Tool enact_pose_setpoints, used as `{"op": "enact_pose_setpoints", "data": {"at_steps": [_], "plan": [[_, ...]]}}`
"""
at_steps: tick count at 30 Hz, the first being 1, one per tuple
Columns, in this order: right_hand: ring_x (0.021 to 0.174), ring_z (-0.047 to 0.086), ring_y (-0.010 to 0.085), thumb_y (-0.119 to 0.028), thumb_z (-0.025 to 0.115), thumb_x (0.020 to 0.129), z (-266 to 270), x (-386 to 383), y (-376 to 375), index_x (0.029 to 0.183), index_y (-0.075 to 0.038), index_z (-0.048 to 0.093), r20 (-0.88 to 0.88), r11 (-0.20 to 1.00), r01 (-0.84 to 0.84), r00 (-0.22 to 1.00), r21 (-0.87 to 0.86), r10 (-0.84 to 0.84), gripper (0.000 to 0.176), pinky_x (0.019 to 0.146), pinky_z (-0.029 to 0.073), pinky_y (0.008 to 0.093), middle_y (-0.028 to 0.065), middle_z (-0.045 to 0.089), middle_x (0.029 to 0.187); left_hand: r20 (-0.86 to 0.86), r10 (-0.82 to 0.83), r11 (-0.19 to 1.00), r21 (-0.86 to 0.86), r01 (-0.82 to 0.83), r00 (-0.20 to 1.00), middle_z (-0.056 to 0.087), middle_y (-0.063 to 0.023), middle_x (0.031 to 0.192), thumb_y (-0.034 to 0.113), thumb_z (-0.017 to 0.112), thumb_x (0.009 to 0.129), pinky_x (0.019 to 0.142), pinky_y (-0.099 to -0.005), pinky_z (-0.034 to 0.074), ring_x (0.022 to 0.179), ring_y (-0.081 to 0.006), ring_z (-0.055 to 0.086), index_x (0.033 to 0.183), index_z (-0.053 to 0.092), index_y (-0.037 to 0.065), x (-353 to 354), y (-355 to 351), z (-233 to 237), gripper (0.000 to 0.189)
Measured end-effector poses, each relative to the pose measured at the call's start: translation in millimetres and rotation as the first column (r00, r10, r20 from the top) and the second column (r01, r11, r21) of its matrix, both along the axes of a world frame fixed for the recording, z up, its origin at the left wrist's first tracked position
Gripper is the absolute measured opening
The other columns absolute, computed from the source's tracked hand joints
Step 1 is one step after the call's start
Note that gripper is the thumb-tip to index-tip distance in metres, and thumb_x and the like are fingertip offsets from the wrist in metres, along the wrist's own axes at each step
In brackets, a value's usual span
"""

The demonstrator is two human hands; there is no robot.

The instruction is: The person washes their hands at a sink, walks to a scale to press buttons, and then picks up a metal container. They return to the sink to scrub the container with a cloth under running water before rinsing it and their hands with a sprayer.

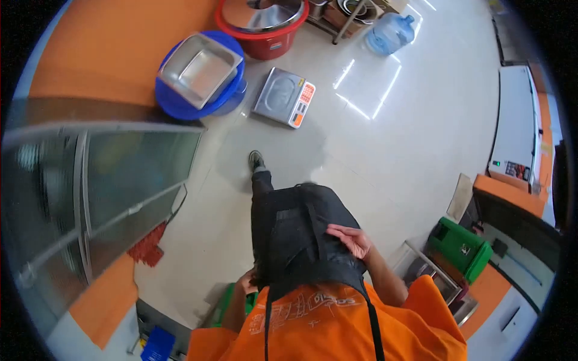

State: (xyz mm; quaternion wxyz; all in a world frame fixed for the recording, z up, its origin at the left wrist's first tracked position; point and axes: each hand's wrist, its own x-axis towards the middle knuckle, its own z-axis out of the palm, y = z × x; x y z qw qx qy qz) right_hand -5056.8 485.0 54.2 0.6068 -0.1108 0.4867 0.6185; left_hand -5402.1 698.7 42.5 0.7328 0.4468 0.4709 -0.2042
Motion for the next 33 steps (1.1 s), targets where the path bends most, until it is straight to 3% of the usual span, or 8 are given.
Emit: {"op": "enact_pose_setpoints", "data": {"at_steps": [4, 5, 8, 12, 16, 18, 22, 33], "plan": [[0.083, 0.065, 0.0298, -0.029, 0.042, 0.092, -103.5, 48.6, -28.1, 0.118, 0.002, 0.048, 0.34, 0.837, -0.542, 0.802, 0.07, 0.491, 0.041, 0.064, 0.056, 0.0392, 0.0265, 0.056, 0.109, -0.364, -0.138, 0.99, -0.065, 0.123, 0.921, 0.061, -0.0061, 0.103, 0.015, 0.053, 0.085, 0.074, -0.035, 0.047, 0.09, -0.0204, 0.058, 0.12, 0.048, 0.003, 1.5, 131.1, -75.7, 0.038], [0.087, 0.063, 0.0309, -0.026, 0.046, 0.088, -130.0, 61.1, -14.8, 0.114, 0.002, 0.05, 0.433, 0.704, -0.573, 0.556, -0.419, 0.71, 0.039, 0.068, 0.054, 0.0399, 0.0273, 0.056, 0.108, -0.316, -0.386, 0.794, 0.365, 0.487, 0.867, 0.061, -0.0062, 0.09, 0.021, 0.055, 0.084, 0.069, -0.0305, 0.046, 0.081, -0.0172, 0.058, 0.113, 0.051, 0.003, -82.5, 157.3, -166.0, 0.034], [0.1, 0.057, 0.0345, -0.02, 0.055, 0.075, -235.6, 111.7, -3.0, 0.113, 0.003, 0.05, -0.146, -0.154, -0.028, -0.197, -0.988, 0.969, 0.045, 0.083, 0.047, 0.041, 0.0283, 0.056, 0.107, -0.319, 0.082, 0.821, 0.559, 0.117, 0.944, 0.06, -0.0046, 0.094, 0.015, 0.049, 0.087, 0.064, -0.027, 0.045, 0.077, -0.0142, 0.056, 0.117, 0.048, 0.004, -19.3, 215.3, -157.6, 0.032], [0.103, 0.054, 0.0381, -0.02, 0.057, 0.074, -422.1, 205.3, 57.0, 0.126, 0.001, 0.041, 0.246, 0.222, -0.157, -0.16, -0.962, 0.956, 0.059, 0.091, 0.042, 0.0394, 0.0247, 0.056, 0.111, -0.452, 0.431, 0.901, 0.262, -0.345, 0.781, 0.059, -0.0062, 0.09, 0.026, 0.053, 0.088, 0.073, -0.0327, 0.047, 0.08, -0.0147, 0.057, 0.109, 0.054, 0.009, 146.6, 222.7, -133.3, 0.027], [0.099, 0.054, 0.0423, -0.02, 0.05, 0.078, -513.6, 317.9, 215.9, 0.13, -0.002, 0.036, 0.307, 0.314, -0.061, -0.455, -0.947, 0.836, 0.056, 0.086, 0.043, 0.0449, 0.0287, 0.056, 0.103, -0.549, -0.02, 0.904, 0.347, 0.25, 0.836, 0.053, -0.0058, 0.088, 0.025, 0.047, 0.091, 0.077, -0.0314, 0.041, 0.083, -0.0153, 0.05, 0.106, 0.05, 0.004, 190.5, 170.1, -196.2, 0.025], [0.104, 0.051, 0.0403, -0.02, 0.053, 0.077, -589.5, 363.7, 264.9, 0.13, -0.003, 0.035, 0.361, 0.285, -0.267, -0.302, -0.92, 0.882, 0.058, 0.091, 0.04, 0.0431, 0.0285, 0.053, 0.111, -0.634, 0.052, 0.849, 0.435, 0.299, 0.772, 0.05, -0.0067, 0.088, 0.023, 0.046, 0.09, 0.079, -0.0318, 0.039, 0.084, -0.0172, 0.047, 0.102, 0.049, 0.003, 217.9, 151.1, -206.6, 0.024], [0.104, 0.049, 0.0422, -0.02, 0.06, 0.074, -704.7, 399.4, 311.9, 0.132, -0.006, 0.028, 0.398, 0.426, -0.02, -0.398, -0.904, 0.826, 0.067, 0.089, 0.042, 0.0474, 0.0266, 0.05, 0.112, -0.7, 0.258, 0.819, 0.525, 0.234, 0.666, 0.043, -0.0085, 0.084, 0.008, 0.041, 0.083, 0.078, -0.0321, 0.036, 0.081, -0.0192, 0.043, 0.089, 0.044, 0.0, 272.4, 122.9, -205.2, 0.01], [0.1, 0.048, 0.0373, -0.017, 0.055, 0.077, -716.3, 400.4, 327.7, 0.121, 0.002, 0.045, 0.011, 0.284, 0.305, -0.664, -0.909, 0.748, 0.049, 0.088, 0.041, 0.0427, 0.0246, 0.045, 0.114, -0.784, 0.165, 0.883, 0.388, 0.265, 0.598, 0.043, -0.0105, 0.085, 0.01, 0.038, 0.082, 0.078, -0.0343, 0.036, 0.081, -0.0217, 0.043, 0.09, 0.042, 0.0, 289.2, 105.4, -207.6, 0.013]]}}
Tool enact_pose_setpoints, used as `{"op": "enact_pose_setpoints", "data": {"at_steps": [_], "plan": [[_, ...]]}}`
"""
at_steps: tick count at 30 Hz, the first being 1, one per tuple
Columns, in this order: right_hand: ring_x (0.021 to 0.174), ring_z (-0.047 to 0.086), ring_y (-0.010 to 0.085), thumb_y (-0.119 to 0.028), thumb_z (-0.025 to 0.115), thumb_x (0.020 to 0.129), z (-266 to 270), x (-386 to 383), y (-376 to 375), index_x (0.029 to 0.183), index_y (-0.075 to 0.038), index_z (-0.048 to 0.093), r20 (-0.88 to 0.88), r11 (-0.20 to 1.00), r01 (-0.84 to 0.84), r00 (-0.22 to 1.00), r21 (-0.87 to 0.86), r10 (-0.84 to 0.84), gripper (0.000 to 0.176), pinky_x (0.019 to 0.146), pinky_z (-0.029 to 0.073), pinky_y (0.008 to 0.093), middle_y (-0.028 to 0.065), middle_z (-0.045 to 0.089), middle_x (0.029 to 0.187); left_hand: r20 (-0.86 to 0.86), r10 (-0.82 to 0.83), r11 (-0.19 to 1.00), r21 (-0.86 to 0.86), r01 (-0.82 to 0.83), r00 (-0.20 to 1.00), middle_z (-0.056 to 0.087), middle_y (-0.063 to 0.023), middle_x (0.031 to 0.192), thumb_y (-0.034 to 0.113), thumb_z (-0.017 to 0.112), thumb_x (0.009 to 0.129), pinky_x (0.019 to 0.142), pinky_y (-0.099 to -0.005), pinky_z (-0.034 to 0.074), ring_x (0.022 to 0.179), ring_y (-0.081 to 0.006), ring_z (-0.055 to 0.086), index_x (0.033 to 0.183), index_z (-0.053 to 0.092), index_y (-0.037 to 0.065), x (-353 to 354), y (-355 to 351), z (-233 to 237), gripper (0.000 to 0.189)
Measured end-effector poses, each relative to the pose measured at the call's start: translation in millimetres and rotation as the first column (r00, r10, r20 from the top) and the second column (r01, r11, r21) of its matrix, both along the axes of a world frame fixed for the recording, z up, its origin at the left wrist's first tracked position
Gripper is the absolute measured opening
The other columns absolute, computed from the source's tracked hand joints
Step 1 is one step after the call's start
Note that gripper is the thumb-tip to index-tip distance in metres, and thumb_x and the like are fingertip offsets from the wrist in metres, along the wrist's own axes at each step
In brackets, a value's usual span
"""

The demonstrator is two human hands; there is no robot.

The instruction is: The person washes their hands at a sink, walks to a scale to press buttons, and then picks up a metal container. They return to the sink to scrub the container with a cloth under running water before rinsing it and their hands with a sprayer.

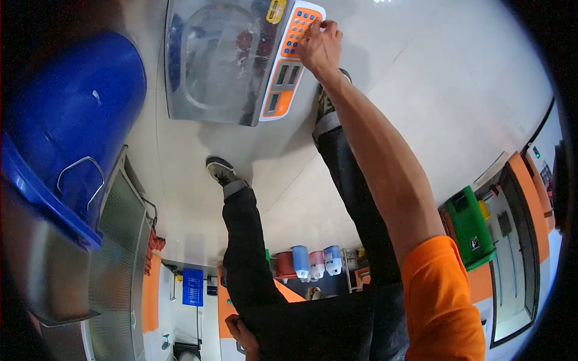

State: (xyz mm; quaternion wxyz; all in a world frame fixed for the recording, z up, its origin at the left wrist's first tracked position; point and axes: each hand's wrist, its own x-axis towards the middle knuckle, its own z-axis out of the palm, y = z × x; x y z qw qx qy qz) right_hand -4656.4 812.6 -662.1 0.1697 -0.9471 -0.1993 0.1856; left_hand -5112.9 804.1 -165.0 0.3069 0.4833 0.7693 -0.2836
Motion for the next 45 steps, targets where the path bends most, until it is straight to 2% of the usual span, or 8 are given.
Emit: {"op": "enact_pose_setpoints", "data": {"at_steps": [8, 9, 11, 16, 25, 30, 36, 45], "plan": [[0.098, 0.053, 0.0363, -0.023, 0.056, 0.074, 43.6, 15.3, -62.4, 0.121, 0.002, 0.049, -0.391, 0.985, 0.159, 0.913, 0.067, -0.121, 0.053, 0.083, 0.045, 0.0387, 0.0262, 0.059, 0.1, 0.176, 0.057, 0.99, -0.14, -0.032, 0.983, 0.05, -0.0121, 0.111, 0.02, 0.051, 0.086, 0.088, -0.0354, 0.036, 0.096, -0.0231, 0.048, 0.115, 0.045, 0.002, -28.1, 51.6, -5.0, 0.035], [0.095, 0.056, 0.0354, -0.021, 0.055, 0.074, 59.0, 13.9, -79.0, 0.12, 0.002, 0.048, -0.495, 0.98, 0.19, 0.858, 0.056, -0.138, 0.052, 0.082, 0.046, 0.0385, 0.0263, 0.06, 0.098, 0.429, 0.305, 0.952, -0.129, -0.277, 0.85, 0.042, -0.0134, 0.121, 0.03, 0.05, 0.086, 0.094, -0.0377, 0.03, 0.108, -0.0247, 0.041, 0.123, 0.035, 0.003, -5.1, 83.6, -6.3, 0.049], [0.082, 0.062, 0.034, -0.019, 0.053, 0.073, 88.7, 1.1, -113.9, 0.119, 0.005, 0.048, -0.538, 0.981, 0.178, 0.836, 0.073, -0.111, 0.052, 0.077, 0.048, 0.0364, 0.0245, 0.062, 0.092, 0.72, 0.677, 0.6, -0.42, -0.681, 0.153, 0.025, -0.016, 0.142, 0.052, 0.048, 0.085, 0.107, -0.0423, 0.019, 0.131, -0.0279, 0.025, 0.139, 0.014, 0.006, 41.0, 147.4, -8.9, 0.079], [0.07, 0.063, 0.0202, -0.011, 0.051, 0.079, 184.6, -43.7, -199.3, 0.119, 0.003, 0.049, -0.739, 0.853, 0.511, 0.535, -0.103, -0.409, 0.042, 0.064, 0.049, 0.0299, 0.0178, 0.064, 0.084, 0.874, 0.427, 0.44, -0.426, -0.791, -0.233, 0.011, -0.0232, 0.144, 0.032, 0.072, 0.071, 0.109, -0.0508, 0.019, 0.133, -0.0358, 0.016, 0.138, 0.0, -0.003, 116.2, 263.5, 2.9, 0.104], [0.067, 0.059, 0.0146, -0.009, 0.045, 0.082, 286.8, -145.6, -356.0, 0.122, 0.0, 0.046, -0.659, 0.693, 0.56, 0.313, -0.454, -0.684, 0.04, 0.056, 0.048, 0.0265, 0.0109, 0.062, 0.084, 0.569, 0.581, 0.21, -0.796, -0.568, -0.582, 0.004, -0.0193, 0.146, 0.022, 0.044, 0.091, 0.088, -0.0444, 0.05, 0.131, -0.0388, 0.017, 0.137, -0.007, -0.002, 105.3, 339.3, -24.4, 0.073], [0.068, 0.06, 0.0154, -0.01, 0.046, 0.084, 340.0, -167.6, -371.9, 0.121, 0.002, 0.047, -0.666, 0.695, 0.543, 0.296, -0.472, -0.684, 0.039, 0.056, 0.048, 0.0265, 0.0116, 0.062, 0.085, 0.74, 0.632, 0.516, -0.623, -0.588, -0.229, 0.008, -0.0192, 0.145, 0.004, 0.037, 0.085, 0.08, -0.0336, 0.055, 0.131, -0.0376, 0.019, 0.137, 0.007, -0.005, 83.7, 306.3, 27.7, 0.061], [0.072, 0.061, 0.018, -0.01, 0.046, 0.084, 387.6, -128.9, -320.7, 0.119, 0.003, 0.048, -0.721, 0.736, 0.608, 0.363, -0.297, -0.591, 0.037, 0.062, 0.049, 0.0273, 0.0134, 0.062, 0.087, 0.778, 0.494, 0.635, -0.018, -0.772, 0.388, 0.055, -0.0154, 0.108, 0.003, 0.054, 0.071, 0.077, -0.038, 0.054, 0.098, -0.0299, 0.056, 0.119, 0.043, 0.0, 66.6, 182.3, 100.3, 0.05], [0.089, 0.058, 0.0208, -0.014, 0.045, 0.089, 390.5, -33.7, -221.2, 0.121, 0.004, 0.043, -0.902, 0.245, 0.966, 0.027, -0.088, -0.43, 0.037, 0.078, 0.048, 0.032, 0.015, 0.058, 0.099, 0.608, 0.738, 0.595, -0.382, -0.707, 0.292, 0.055, -0.0155, 0.105, 0.004, 0.055, 0.07, 0.082, -0.04, 0.051, 0.096, -0.026, 0.057, 0.113, 0.046, -0.002, 134.1, 114.2, 77.2, 0.045]]}}
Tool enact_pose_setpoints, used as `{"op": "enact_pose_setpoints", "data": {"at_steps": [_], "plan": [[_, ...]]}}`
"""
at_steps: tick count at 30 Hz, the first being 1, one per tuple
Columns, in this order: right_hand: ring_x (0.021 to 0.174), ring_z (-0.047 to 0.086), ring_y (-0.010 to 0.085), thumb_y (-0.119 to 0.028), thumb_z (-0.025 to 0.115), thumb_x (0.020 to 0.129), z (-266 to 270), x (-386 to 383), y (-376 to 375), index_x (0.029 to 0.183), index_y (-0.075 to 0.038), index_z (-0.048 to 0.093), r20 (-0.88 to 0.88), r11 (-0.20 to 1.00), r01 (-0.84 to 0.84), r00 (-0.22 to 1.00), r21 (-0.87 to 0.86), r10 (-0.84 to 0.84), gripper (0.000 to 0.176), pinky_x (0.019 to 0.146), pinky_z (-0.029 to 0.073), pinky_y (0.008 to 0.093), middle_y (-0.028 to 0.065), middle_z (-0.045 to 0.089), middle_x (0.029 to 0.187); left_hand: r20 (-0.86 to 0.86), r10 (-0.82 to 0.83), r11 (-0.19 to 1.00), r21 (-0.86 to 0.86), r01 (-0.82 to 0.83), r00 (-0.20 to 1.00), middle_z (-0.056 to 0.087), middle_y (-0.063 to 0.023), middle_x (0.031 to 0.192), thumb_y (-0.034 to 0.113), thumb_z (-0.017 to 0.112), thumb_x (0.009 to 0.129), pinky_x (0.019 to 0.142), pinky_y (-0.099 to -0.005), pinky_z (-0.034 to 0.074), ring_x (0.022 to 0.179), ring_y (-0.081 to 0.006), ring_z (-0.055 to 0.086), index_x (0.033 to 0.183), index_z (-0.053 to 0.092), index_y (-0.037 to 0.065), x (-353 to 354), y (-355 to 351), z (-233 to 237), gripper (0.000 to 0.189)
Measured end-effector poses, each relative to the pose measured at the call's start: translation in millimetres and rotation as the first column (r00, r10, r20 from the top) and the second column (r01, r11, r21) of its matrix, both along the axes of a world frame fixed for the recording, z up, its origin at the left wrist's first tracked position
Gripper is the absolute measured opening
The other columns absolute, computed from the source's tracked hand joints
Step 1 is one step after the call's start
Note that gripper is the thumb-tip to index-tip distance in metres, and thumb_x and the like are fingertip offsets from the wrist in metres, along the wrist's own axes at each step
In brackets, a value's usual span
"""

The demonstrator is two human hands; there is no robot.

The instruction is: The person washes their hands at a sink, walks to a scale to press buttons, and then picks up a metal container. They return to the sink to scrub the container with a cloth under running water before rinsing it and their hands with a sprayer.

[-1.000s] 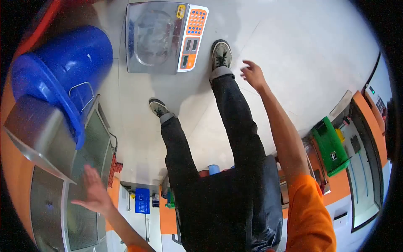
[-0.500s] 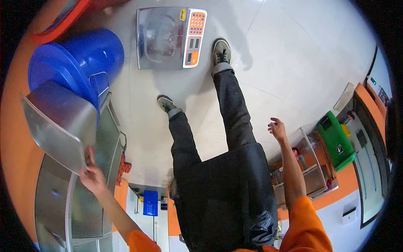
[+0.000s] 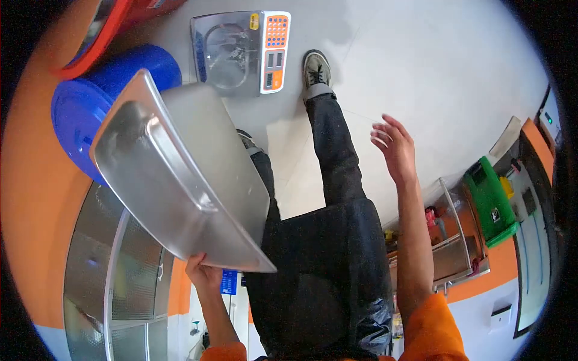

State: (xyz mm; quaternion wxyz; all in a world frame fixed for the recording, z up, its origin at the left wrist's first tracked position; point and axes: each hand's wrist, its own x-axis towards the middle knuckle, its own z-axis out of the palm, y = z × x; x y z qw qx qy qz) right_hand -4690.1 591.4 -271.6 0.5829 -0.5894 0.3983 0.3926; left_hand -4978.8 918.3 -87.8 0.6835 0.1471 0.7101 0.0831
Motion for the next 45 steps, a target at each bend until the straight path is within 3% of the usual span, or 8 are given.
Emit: {"op": "enact_pose_setpoints", "data": {"at_steps": [2, 5, 11, 15, 18, 21, 27, 45], "plan": [[0.09, 0.057, 0.0214, -0.014, 0.045, 0.088, -5.0, 5.6, 18.9, 0.121, 0.004, 0.042, 0.016, 0.99, 0.119, 0.993, 0.082, -0.12, 0.038, 0.08, 0.047, 0.0327, 0.0153, 0.057, 0.099, 0.247, 0.114, 0.978, -0.2, -0.065, 0.962, 0.058, -0.0144, 0.099, 0.003, 0.054, 0.071, 0.076, -0.0356, 0.054, 0.089, -0.0243, 0.06, 0.109, 0.049, -0.002, -23.1, 19.8, -27.9, 0.038], [0.088, 0.057, 0.0212, -0.015, 0.047, 0.088, -6.0, 2.2, 44.9, 0.12, 0.003, 0.043, -0.082, 0.909, 0.362, 0.932, 0.205, -0.353, 0.037, 0.08, 0.047, 0.033, 0.014, 0.057, 0.097, -0.096, -0.155, 0.986, 0.043, 0.16, 0.983, 0.061, -0.0121, 0.086, 0.002, 0.053, 0.073, 0.062, -0.0291, 0.057, 0.074, -0.0221, 0.063, 0.1, 0.051, -0.004, 26.1, 15.7, -67.0, 0.028], [0.083, 0.06, 0.0206, -0.018, 0.048, 0.089, 11.3, -66.6, 70.2, 0.11, -0.004, 0.05, -0.383, 0.727, 0.637, 0.757, 0.256, -0.529, 0.025, 0.078, 0.049, 0.0347, 0.0107, 0.062, 0.093, 0.01, -0.291, 0.953, -0.083, 0.291, 0.957, 0.062, -0.0114, 0.079, 0.001, 0.05, 0.078, 0.057, -0.0288, 0.059, 0.07, -0.0224, 0.065, 0.091, 0.053, -0.003, 77.9, 53.6, -140.6, 0.014], [0.064, 0.062, 0.02, -0.025, 0.048, 0.09, 94.3, -97.9, 82.8, 0.121, -0.003, 0.042, -0.694, 0.733, 0.485, 0.72, 0.477, -0.025, 0.038, 0.053, 0.052, 0.0321, 0.0141, 0.061, 0.096, -0.065, -0.325, 0.946, -0.02, 0.325, 0.943, 0.061, -0.01, 0.072, 0.0, 0.049, 0.08, 0.06, -0.0317, 0.06, 0.065, -0.0222, 0.065, 0.081, 0.053, -0.002, 95.8, 76.6, -178.0, 0.005], [0.054, 0.062, 0.0231, -0.034, 0.047, 0.091, 126.7, -122.7, 65.2, 0.135, -0.005, 0.026, -0.514, 0.411, 0.31, 0.532, 0.857, 0.673, 0.057, 0.04, 0.052, 0.0283, 0.0173, 0.06, 0.099, 0.008, -0.335, 0.942, -0.018, 0.335, 0.942, 0.06, -0.0097, 0.072, -0.001, 0.049, 0.079, 0.062, -0.0328, 0.06, 0.067, -0.0223, 0.064, 0.075, 0.052, -0.001, 82.9, 96.4, -203.3, 0.005], [0.055, 0.063, 0.024, -0.039, 0.046, 0.091, 133.3, -154.8, 62.8, 0.138, -0.007, 0.022, -0.451, 0.452, 0.064, 0.27, 0.89, 0.851, 0.062, 0.044, 0.054, 0.0311, 0.0185, 0.06, 0.095, -0.03, -0.312, 0.95, 0.022, 0.313, 0.95, 0.06, -0.0098, 0.073, -0.002, 0.05, 0.079, 0.062, -0.0333, 0.06, 0.069, -0.0222, 0.064, 0.071, 0.051, 0.001, 99.4, 88.0, -205.1, 0.009], [0.056, 0.063, 0.0249, -0.04, 0.045, 0.091, 125.0, -153.5, 73.9, 0.138, -0.008, 0.022, -0.474, 0.488, -0.017, 0.217, 0.872, 0.854, 0.061, 0.047, 0.055, 0.0332, 0.0185, 0.06, 0.087, 0.158, -0.293, 0.943, -0.116, 0.313, 0.943, 0.059, -0.0138, 0.093, -0.004, 0.052, 0.077, 0.072, -0.0341, 0.058, 0.083, -0.0253, 0.062, 0.091, 0.05, -0.004, 67.3, 109.6, -227.9, 0.015], [0.058, 0.063, 0.0263, -0.041, 0.045, 0.091, 117.6, -160.6, 81.3, 0.139, -0.01, 0.018, -0.563, 0.579, 0.024, 0.274, 0.815, 0.78, 0.063, 0.049, 0.056, 0.0373, 0.0199, 0.059, 0.09, -0.092, -0.331, 0.943, -0.02, 0.331, 0.939, 0.061, -0.0058, 0.073, -0.001, 0.055, 0.076, 0.063, -0.0301, 0.057, 0.067, -0.0178, 0.062, 0.078, 0.055, 0.003, 79.6, 86.3, -254.0, 0.004]]}}
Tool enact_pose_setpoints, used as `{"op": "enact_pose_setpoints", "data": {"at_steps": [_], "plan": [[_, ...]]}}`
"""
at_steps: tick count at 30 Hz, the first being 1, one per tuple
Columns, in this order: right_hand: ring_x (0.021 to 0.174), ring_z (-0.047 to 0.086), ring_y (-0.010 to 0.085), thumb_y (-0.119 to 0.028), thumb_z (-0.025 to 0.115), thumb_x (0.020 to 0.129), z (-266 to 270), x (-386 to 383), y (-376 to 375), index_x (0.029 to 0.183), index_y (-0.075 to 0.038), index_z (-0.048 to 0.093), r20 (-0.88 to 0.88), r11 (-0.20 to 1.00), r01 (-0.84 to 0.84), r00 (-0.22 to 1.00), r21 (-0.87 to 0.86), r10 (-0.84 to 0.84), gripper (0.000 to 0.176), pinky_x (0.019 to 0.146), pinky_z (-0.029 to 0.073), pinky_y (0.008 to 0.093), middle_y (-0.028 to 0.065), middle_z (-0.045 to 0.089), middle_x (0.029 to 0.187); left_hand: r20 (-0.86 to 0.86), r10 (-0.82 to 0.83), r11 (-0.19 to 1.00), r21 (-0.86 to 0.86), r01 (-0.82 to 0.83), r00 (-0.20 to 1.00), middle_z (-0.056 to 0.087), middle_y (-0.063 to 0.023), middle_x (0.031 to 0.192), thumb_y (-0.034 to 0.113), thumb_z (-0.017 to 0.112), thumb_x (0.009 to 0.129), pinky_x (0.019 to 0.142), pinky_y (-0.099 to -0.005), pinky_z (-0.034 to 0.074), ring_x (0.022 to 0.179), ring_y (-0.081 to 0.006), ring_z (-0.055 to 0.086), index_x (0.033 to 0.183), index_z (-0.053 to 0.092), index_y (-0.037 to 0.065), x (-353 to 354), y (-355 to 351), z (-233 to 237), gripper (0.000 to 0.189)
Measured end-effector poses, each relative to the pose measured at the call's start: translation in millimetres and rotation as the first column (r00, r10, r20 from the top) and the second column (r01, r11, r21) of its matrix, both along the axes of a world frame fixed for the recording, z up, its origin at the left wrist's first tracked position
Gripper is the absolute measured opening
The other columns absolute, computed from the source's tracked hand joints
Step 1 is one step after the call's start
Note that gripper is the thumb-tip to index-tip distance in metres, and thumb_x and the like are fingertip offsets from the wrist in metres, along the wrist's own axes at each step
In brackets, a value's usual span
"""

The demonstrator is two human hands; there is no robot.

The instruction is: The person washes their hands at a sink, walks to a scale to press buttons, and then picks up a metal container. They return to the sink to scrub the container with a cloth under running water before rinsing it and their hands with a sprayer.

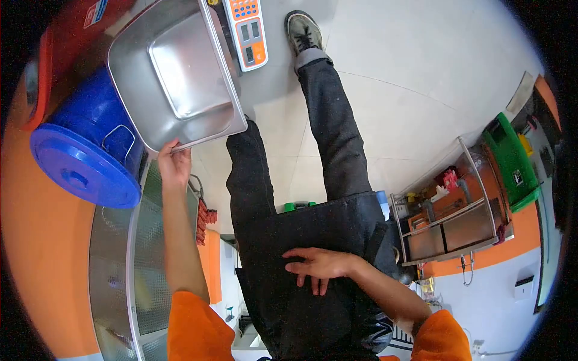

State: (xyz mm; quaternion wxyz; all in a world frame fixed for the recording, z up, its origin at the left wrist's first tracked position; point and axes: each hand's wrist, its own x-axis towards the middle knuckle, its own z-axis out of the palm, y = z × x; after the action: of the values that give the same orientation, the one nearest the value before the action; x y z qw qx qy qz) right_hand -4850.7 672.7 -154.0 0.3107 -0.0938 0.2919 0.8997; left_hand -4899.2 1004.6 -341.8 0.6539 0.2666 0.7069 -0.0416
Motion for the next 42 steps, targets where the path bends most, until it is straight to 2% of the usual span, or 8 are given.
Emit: {"op": "enact_pose_setpoints", "data": {"at_steps": [3, 13, 20, 26, 30, 36, 40, 42], "plan": [[0.058, 0.063, 0.0258, -0.04, 0.045, 0.091, -1.0, 1.4, 2.2, 0.139, -0.01, 0.018, -0.004, 1.0, 0.004, 1.0, -0.008, -0.004, 0.063, 0.049, 0.056, 0.0373, 0.0198, 0.059, 0.09, 0.058, 0.067, 0.993, -0.099, -0.061, 0.996, 0.059, -0.0098, 0.085, -0.004, 0.053, 0.076, 0.075, -0.0332, 0.053, 0.076, -0.021, 0.061, 0.092, 0.053, 0.0, -18.9, 12.7, -16.3, 0.016], [0.062, 0.064, 0.0216, -0.04, 0.047, 0.09, 1.1, 11.5, 8.6, 0.138, -0.008, 0.022, -0.015, 1.0, -0.003, 1.0, -0.026, 0.002, 0.063, 0.05, 0.056, 0.0341, 0.0185, 0.06, 0.091, 0.093, 0.006, 0.999, -0.048, -0.002, 0.996, 0.061, -0.0076, 0.08, 0.001, 0.055, 0.077, 0.065, -0.0316, 0.057, 0.074, -0.0191, 0.063, 0.081, 0.055, 0.004, -12.5, -12.1, -7.1, 0.005], [0.061, 0.063, 0.0216, -0.038, 0.047, 0.09, 22.2, 6.1, 3.2, 0.134, -0.007, 0.028, 0.172, 0.967, 0.23, 0.963, -0.107, -0.209, 0.057, 0.048, 0.054, 0.0322, 0.019, 0.061, 0.093, 0.214, -0.089, 0.99, 0.122, 0.064, 0.973, 0.059, -0.0089, 0.096, 0.0, 0.053, 0.08, 0.066, -0.0346, 0.056, 0.083, -0.0198, 0.062, 0.101, 0.053, 0.0, 16.3, -82.0, 119.9, 0.021], [0.069, 0.063, 0.0203, -0.027, 0.043, 0.094, 78.8, -32.4, 10.5, 0.123, -0.003, 0.041, 0.573, 0.82, 0.555, 0.722, -0.143, -0.389, 0.038, 0.055, 0.054, 0.0294, 0.0165, 0.063, 0.094, 0.485, -0.218, 0.975, 0.072, 0.21, 0.847, 0.058, -0.009, 0.1, 0.002, 0.053, 0.08, 0.069, -0.0346, 0.057, 0.088, -0.02, 0.061, 0.106, 0.051, 0.001, 22.8, -107.4, 247.1, 0.026], [0.077, 0.061, 0.0191, -0.025, 0.045, 0.093, 121.2, -111.1, -2.5, 0.122, -0.004, 0.042, 0.915, 0.55, 0.827, 0.308, -0.122, -0.261, 0.037, 0.066, 0.051, 0.0308, 0.0147, 0.061, 0.099, 0.601, -0.253, 0.932, -0.06, 0.358, 0.758, 0.06, -0.0098, 0.094, 0.006, 0.052, 0.082, 0.069, -0.0337, 0.056, 0.086, -0.0208, 0.062, 0.096, 0.056, 0.001, 9.9, -102.3, 326.5, 0.015], [0.08, 0.061, 0.0212, -0.026, 0.044, 0.091, 169.8, -258.1, -21.1, 0.123, -0.005, 0.041, 0.851, -0.13, 0.987, 0.009, -0.091, -0.525, 0.039, 0.065, 0.054, 0.0328, 0.0171, 0.06, 0.101, 0.74, -0.252, 0.775, -0.231, 0.588, 0.624, 0.062, -0.012, 0.092, 0.008, 0.05, 0.082, 0.077, -0.0367, 0.053, 0.083, -0.0237, 0.063, 0.088, 0.056, -0.001, 1.9, -65.8, 368.6, 0.013], [0.072, 0.062, 0.0225, -0.023, 0.045, 0.089, 176.2, -421.5, -78.7, 0.121, -0.005, 0.041, 0.949, -0.349, 0.921, 0.062, -0.174, -0.309, 0.038, 0.056, 0.052, 0.0314, 0.0179, 0.061, 0.097, 0.768, -0.247, 0.692, -0.287, 0.663, 0.591, 0.057, -0.0128, 0.104, 0.006, 0.048, 0.078, 0.087, -0.0357, 0.049, 0.098, -0.0256, 0.057, 0.104, 0.049, -0.004, -31.0, -141.0, 428.6, 0.028], [0.068, 0.062, 0.0231, -0.026, 0.049, 0.085, 136.5, -508.4, -86.8, 0.101, -0.004, 0.05, 0.93, -0.355, 0.863, 0.363, -0.359, -0.059, 0.027, 0.051, 0.052, 0.0354, 0.0146, 0.061, 0.085, 0.788, -0.304, 0.663, -0.228, 0.713, 0.535, 0.054, -0.0144, 0.109, 0.005, 0.048, 0.078, 0.095, -0.041, 0.039, 0.108, -0.0271, 0.049, 0.103, 0.049, -0.004, -42.3, -193.3, 443.5, 0.027]]}}
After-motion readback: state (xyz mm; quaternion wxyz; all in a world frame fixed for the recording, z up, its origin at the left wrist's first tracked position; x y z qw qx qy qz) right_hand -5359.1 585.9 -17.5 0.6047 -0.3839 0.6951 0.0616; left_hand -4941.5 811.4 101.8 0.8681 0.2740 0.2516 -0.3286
